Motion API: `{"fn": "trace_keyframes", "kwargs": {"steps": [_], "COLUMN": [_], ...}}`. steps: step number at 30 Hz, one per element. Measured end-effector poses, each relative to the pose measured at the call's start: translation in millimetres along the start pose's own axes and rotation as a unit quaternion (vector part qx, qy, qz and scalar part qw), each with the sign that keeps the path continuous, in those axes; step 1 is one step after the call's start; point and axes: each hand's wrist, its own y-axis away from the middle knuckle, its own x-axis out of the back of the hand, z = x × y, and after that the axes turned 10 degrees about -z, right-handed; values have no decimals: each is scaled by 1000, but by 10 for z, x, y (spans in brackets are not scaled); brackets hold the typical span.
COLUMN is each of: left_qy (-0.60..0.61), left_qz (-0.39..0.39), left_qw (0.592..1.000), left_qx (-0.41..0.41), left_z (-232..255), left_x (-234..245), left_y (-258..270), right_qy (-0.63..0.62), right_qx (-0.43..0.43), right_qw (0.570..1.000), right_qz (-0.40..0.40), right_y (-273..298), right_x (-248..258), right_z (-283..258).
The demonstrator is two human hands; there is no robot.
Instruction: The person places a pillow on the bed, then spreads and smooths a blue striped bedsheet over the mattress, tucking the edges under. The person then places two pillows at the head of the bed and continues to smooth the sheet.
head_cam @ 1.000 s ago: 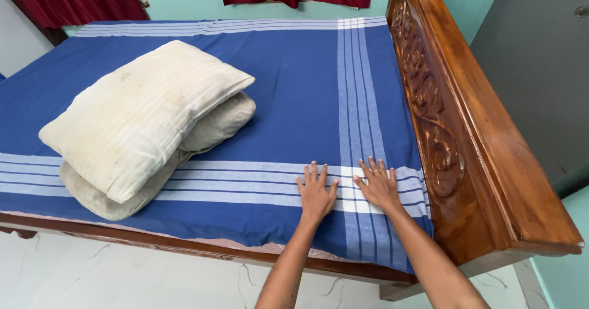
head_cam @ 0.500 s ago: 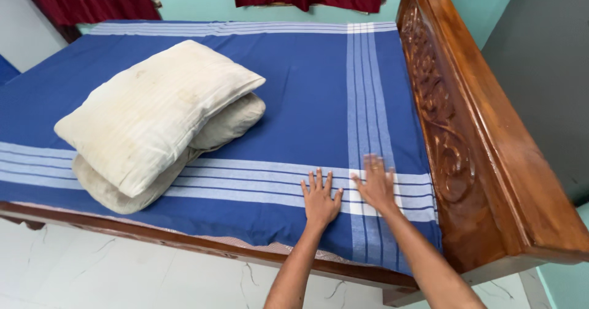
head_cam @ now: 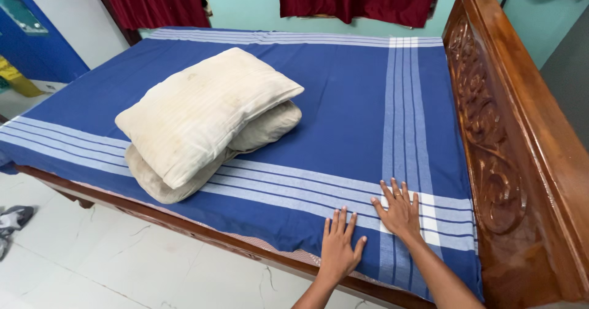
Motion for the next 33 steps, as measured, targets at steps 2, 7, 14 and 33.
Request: {"fn": "trace_keyframes", "kwargs": {"steps": [2,7,14,33], "left_qy": [12,7,179,705], "left_qz": [0,0,97,288], "left_qw": [1000,999,959,569], "left_qx": [-12,-48,199,309], "left_z": [19,-85,-530,-1762], "left_x": [0,-78,-22,-423], "left_y": [161,466,441,753], "right_qy": [5,7,2,4], "right_qx": [1,3,-8,-4], "right_qw": [1000,1000,1000,1000], "right_qz": [2,9,-12,-12], "right_y": [14,26,21,-1], "right_x": [-13,-6,27,-19], "right_z": [7,3,-8,11]}}
